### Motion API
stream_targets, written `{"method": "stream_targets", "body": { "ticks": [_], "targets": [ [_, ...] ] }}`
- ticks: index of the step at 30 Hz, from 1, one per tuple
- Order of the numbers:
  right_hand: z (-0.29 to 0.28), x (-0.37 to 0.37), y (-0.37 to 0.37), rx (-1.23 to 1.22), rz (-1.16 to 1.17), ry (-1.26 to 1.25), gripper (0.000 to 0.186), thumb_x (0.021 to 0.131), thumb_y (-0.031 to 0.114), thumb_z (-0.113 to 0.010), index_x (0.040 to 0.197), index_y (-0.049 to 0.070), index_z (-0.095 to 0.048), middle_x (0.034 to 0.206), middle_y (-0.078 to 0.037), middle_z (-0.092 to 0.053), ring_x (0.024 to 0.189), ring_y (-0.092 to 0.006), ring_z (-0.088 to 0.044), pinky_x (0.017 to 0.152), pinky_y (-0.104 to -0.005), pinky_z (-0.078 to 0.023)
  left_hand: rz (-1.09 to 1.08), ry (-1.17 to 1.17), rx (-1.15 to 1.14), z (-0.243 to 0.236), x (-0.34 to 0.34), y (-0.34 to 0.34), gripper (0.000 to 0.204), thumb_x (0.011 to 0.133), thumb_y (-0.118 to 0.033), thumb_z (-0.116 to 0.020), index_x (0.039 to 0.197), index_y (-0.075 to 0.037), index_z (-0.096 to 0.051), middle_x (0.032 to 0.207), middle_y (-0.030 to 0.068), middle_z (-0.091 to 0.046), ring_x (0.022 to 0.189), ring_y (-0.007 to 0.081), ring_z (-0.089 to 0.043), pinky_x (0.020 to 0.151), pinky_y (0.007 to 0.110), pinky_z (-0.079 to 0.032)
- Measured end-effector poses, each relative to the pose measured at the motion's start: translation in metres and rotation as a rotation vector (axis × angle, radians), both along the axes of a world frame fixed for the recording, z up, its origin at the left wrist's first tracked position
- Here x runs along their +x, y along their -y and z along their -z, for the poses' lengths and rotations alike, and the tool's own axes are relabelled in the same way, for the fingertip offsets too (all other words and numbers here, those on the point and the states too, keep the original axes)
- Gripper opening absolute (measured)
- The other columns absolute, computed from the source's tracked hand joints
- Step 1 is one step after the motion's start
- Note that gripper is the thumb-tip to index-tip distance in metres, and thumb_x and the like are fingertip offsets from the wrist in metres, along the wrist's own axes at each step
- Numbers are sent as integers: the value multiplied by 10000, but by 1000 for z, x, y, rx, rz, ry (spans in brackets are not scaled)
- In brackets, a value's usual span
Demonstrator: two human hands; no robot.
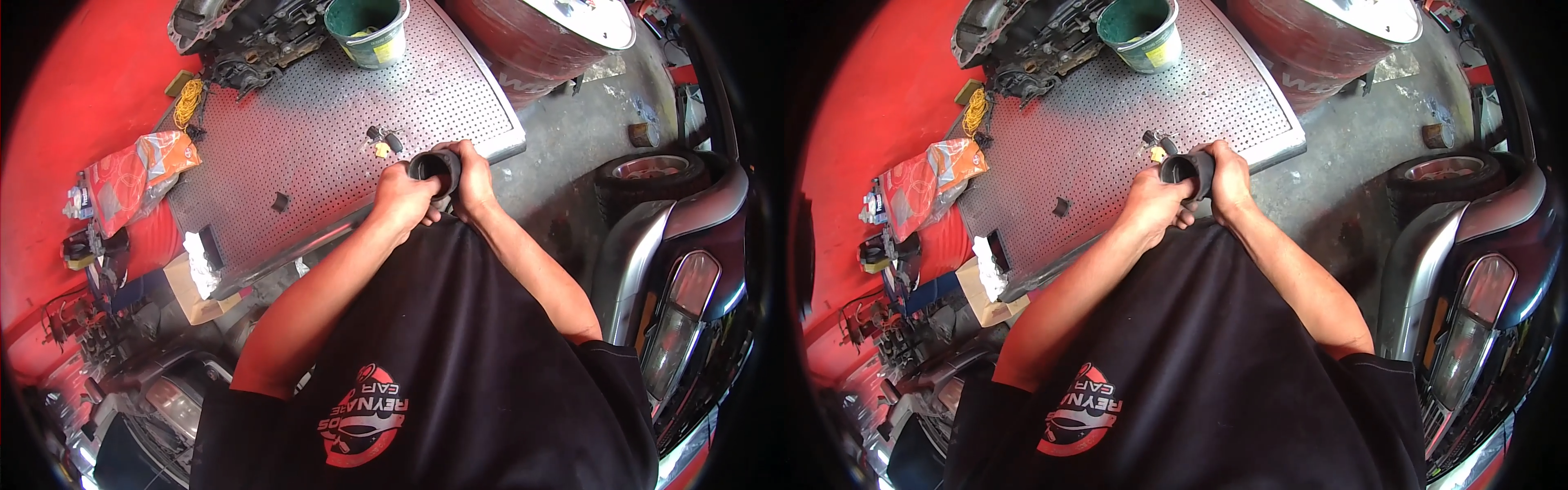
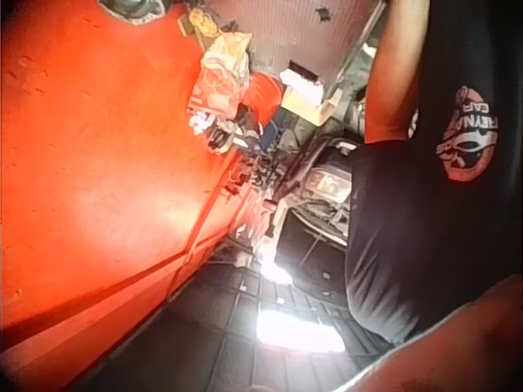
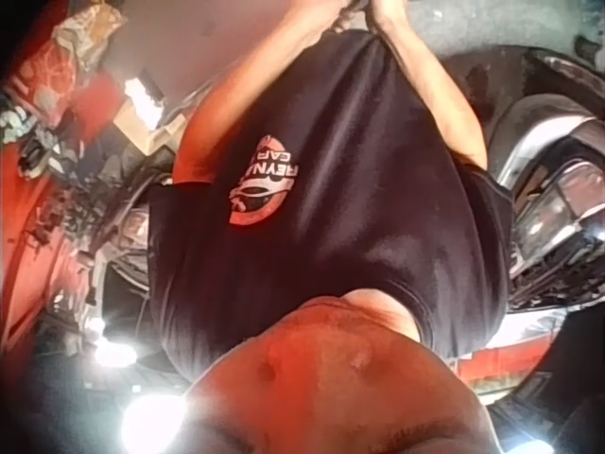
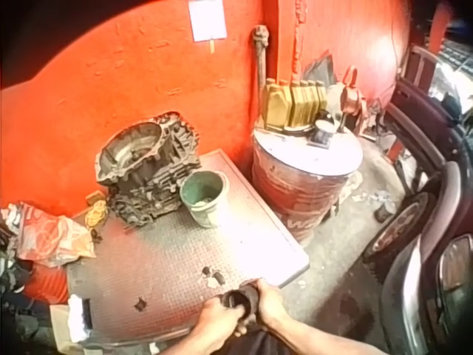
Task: Inspecting and cleaning components of a vehicle starter motor.
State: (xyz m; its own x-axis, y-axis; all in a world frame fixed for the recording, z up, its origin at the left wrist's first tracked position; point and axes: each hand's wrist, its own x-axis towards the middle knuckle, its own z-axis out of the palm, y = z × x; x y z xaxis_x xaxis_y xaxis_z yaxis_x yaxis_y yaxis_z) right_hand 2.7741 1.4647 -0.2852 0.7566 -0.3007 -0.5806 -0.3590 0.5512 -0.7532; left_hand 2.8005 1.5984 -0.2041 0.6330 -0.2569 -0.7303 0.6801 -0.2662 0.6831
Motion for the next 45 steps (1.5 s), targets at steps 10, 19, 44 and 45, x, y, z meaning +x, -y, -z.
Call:
{"method": "stream_targets", "body": {
  "ticks": [10,19,44,45],
  "targets": [
    [-3,-16,23,895,-199,62,623,1046,518,-456,1094,-38,-732,939,-182,-744,813,-309,-757,593,-416,-630,327,1309,260,-81,-15,-60,532,882,-112,-850,1342,57,-641,1265,206,-727,1209,301,-680,1046,422,-542],
    [-15,-11,-2,594,-185,60,439,1018,374,-501,1024,-10,-712,976,-167,-744,928,-287,-723,892,-437,-598,1122,1228,416,-57,-19,-19,240,958,-201,-651,1056,-3,-746,1093,155,-777,1200,288,-663,1107,575,-398],
    [-19,-27,-13,318,-186,-122,389,1065,352,-440,987,61,-685,952,-105,-729,874,-216,-702,790,-420,-588,1184,1101,416,-26,-19,-21,215,929,-235,-780,945,-24,-742,954,154,-752,992,327,-718,960,514,-495],
    [-16,-27,-10,316,-237,-94,450,1072,388,-428,1102,27,-696,1034,-138,-739,952,-247,-706,892,-432,-571,1178,1173,416,-27,-20,-22,210,917,-230,-781,925,-26,-730,961,141,-748,980,316,-716,951,509,-504]
  ]
}}
